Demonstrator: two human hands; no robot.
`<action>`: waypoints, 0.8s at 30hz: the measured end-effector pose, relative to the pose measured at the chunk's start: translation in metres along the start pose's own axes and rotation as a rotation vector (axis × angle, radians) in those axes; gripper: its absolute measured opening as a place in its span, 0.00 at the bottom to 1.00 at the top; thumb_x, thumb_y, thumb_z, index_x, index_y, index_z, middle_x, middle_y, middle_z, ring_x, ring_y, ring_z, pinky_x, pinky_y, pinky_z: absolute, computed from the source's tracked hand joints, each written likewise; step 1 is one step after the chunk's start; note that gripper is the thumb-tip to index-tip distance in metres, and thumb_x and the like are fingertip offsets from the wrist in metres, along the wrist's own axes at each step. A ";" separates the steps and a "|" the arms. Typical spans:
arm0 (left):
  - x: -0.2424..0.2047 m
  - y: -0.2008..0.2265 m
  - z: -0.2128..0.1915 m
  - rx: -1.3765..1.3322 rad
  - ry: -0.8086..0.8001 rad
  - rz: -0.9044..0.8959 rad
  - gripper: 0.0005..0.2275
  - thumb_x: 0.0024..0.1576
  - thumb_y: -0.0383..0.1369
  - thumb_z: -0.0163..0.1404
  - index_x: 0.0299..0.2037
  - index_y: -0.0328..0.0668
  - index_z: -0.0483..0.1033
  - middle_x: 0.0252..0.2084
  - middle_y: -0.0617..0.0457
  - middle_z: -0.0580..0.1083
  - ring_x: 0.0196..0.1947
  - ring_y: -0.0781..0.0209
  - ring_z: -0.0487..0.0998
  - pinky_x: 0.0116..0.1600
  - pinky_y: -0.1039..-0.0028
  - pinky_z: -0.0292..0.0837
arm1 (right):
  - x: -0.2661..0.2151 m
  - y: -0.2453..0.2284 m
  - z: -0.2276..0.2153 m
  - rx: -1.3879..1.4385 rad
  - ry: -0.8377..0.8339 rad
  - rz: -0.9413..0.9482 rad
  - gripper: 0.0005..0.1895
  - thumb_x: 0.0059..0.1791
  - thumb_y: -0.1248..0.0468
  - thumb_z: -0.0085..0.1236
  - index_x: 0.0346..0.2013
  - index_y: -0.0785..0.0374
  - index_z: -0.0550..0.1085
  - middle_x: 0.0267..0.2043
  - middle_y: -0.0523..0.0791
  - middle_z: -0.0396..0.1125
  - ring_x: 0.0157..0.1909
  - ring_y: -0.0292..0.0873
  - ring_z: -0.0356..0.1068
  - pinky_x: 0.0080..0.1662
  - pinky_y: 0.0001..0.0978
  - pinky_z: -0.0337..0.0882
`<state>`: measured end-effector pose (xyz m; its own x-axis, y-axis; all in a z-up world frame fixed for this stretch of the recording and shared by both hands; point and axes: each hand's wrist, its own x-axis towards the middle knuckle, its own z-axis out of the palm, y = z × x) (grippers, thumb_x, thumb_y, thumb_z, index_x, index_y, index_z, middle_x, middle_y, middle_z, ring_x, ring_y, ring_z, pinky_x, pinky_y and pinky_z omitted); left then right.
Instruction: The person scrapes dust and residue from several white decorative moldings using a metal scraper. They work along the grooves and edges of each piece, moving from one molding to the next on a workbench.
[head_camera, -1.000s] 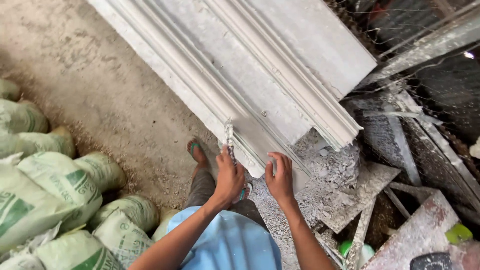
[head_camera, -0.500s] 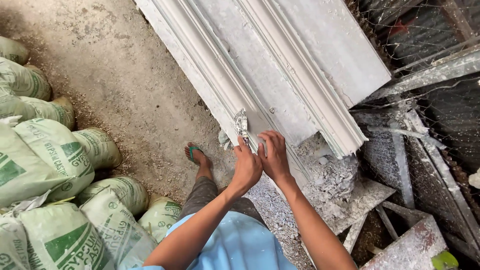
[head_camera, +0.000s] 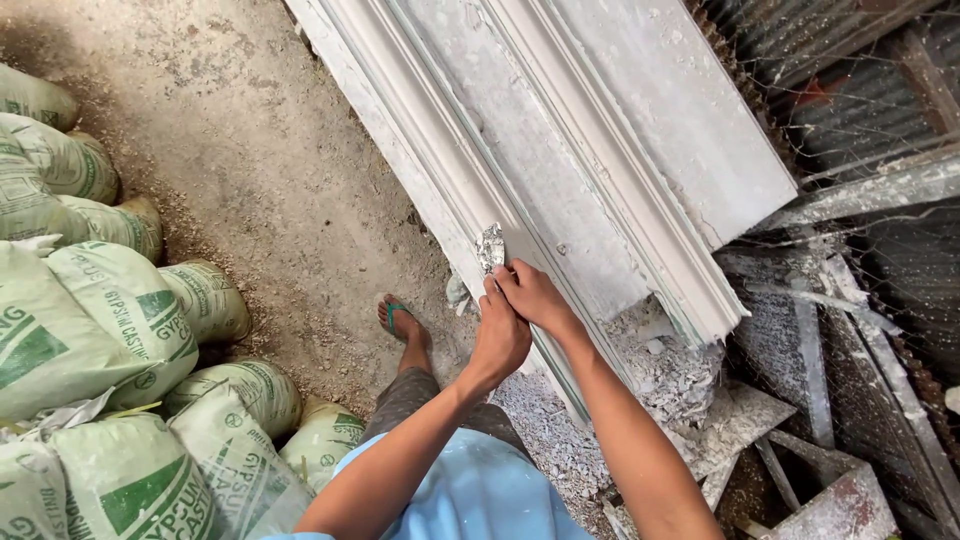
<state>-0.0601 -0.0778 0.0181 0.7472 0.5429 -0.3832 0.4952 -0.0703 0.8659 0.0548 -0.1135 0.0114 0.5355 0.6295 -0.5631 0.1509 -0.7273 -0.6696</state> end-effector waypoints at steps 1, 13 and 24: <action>0.003 0.004 -0.004 -0.015 -0.007 0.001 0.32 0.57 0.27 0.35 0.72 0.22 0.37 0.48 0.33 0.61 0.38 0.20 0.72 0.36 0.42 0.73 | 0.009 -0.009 0.000 -0.056 0.014 0.042 0.29 0.55 0.40 0.43 0.48 0.61 0.75 0.41 0.54 0.77 0.47 0.59 0.77 0.48 0.55 0.74; 0.058 0.010 -0.054 -0.072 -0.017 -0.061 0.34 0.54 0.26 0.35 0.73 0.28 0.38 0.47 0.35 0.61 0.37 0.22 0.72 0.37 0.44 0.72 | 0.109 -0.053 0.015 -0.265 0.145 0.003 0.30 0.53 0.44 0.40 0.33 0.69 0.76 0.34 0.59 0.75 0.47 0.65 0.75 0.48 0.60 0.72; 0.130 0.027 -0.123 -0.088 -0.004 -0.091 0.33 0.54 0.25 0.36 0.72 0.30 0.39 0.49 0.33 0.62 0.40 0.14 0.72 0.43 0.34 0.71 | 0.177 -0.136 0.012 -0.290 0.166 -0.013 0.29 0.52 0.48 0.39 0.32 0.72 0.77 0.35 0.62 0.74 0.47 0.68 0.73 0.47 0.63 0.70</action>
<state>-0.0041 0.0933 0.0309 0.7028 0.5407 -0.4623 0.5201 0.0530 0.8525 0.1187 0.1002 -0.0030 0.6562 0.6036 -0.4528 0.3764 -0.7819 -0.4969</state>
